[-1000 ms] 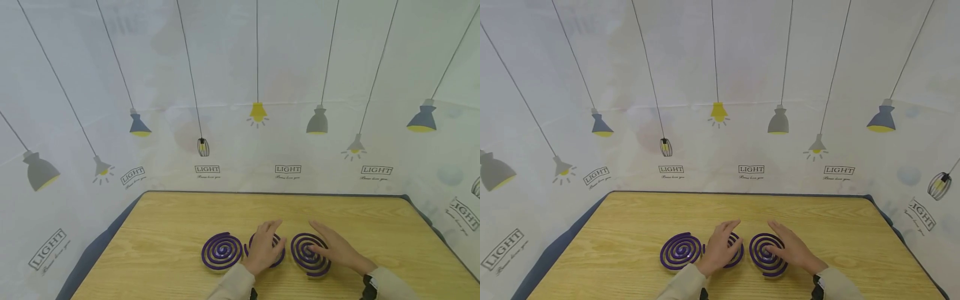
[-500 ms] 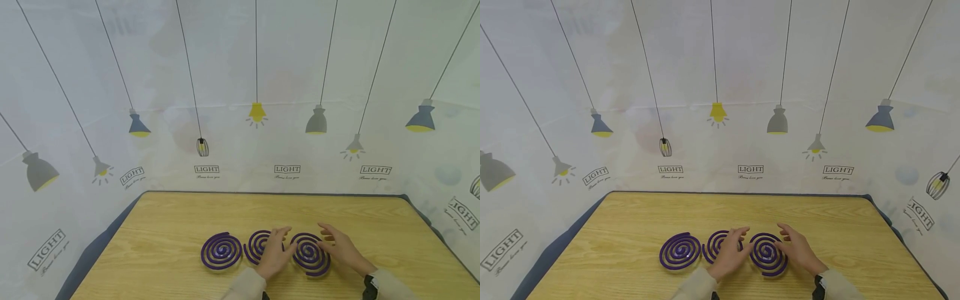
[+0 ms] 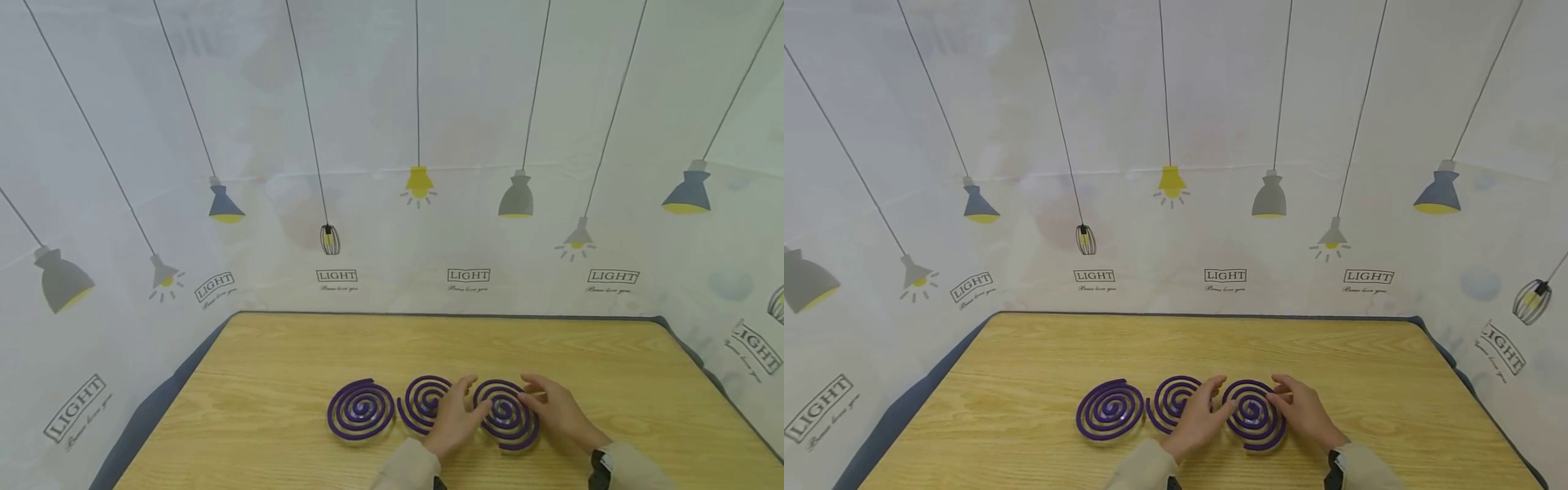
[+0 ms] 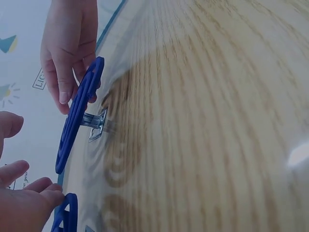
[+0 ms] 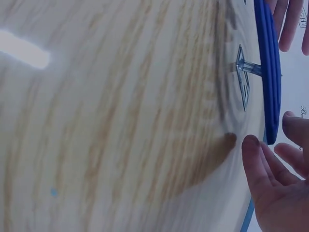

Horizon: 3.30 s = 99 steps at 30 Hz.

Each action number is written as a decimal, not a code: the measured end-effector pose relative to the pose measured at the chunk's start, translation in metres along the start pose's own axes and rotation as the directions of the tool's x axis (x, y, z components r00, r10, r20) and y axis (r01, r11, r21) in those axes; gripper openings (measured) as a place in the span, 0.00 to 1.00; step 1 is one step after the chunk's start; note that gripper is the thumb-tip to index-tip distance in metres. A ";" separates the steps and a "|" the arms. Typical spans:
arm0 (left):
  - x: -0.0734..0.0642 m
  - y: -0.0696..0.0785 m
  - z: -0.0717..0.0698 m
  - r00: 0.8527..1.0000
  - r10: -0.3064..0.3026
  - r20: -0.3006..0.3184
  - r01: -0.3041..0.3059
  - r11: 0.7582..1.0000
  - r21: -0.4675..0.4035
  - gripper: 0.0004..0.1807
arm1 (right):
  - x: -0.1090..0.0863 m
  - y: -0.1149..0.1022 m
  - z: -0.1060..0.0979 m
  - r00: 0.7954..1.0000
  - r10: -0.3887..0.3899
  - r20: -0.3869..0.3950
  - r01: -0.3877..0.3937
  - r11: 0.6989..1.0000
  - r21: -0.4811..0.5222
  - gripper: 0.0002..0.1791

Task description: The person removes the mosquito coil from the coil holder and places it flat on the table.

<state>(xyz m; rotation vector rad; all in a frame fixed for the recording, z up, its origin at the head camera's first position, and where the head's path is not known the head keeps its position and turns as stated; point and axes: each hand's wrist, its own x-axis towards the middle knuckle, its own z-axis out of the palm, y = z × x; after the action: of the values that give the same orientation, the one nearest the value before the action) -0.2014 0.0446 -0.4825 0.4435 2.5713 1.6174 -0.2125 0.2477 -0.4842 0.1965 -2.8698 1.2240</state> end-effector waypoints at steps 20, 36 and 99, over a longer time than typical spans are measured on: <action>0.000 -0.004 0.006 0.996 -0.048 0.070 0.057 0.990 -0.129 0.29 | -0.001 0.005 0.006 0.999 -0.035 -0.026 0.035 0.999 -0.009 0.14; 0.002 -0.009 0.019 0.996 -0.082 0.019 0.083 0.986 -0.147 0.31 | -0.003 0.005 0.005 0.999 -0.028 -0.040 0.028 1.000 -0.006 0.13; 0.011 0.002 0.007 0.983 -0.096 -0.157 0.029 0.924 -0.381 0.24 | 0.007 -0.018 -0.016 0.996 0.057 -0.061 -0.047 0.987 0.153 0.16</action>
<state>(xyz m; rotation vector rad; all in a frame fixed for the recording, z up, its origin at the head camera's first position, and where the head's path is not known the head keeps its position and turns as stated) -0.2104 0.0546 -0.4831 0.1928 2.2653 2.1477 -0.2173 0.2458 -0.4598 0.0816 -2.7446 1.4308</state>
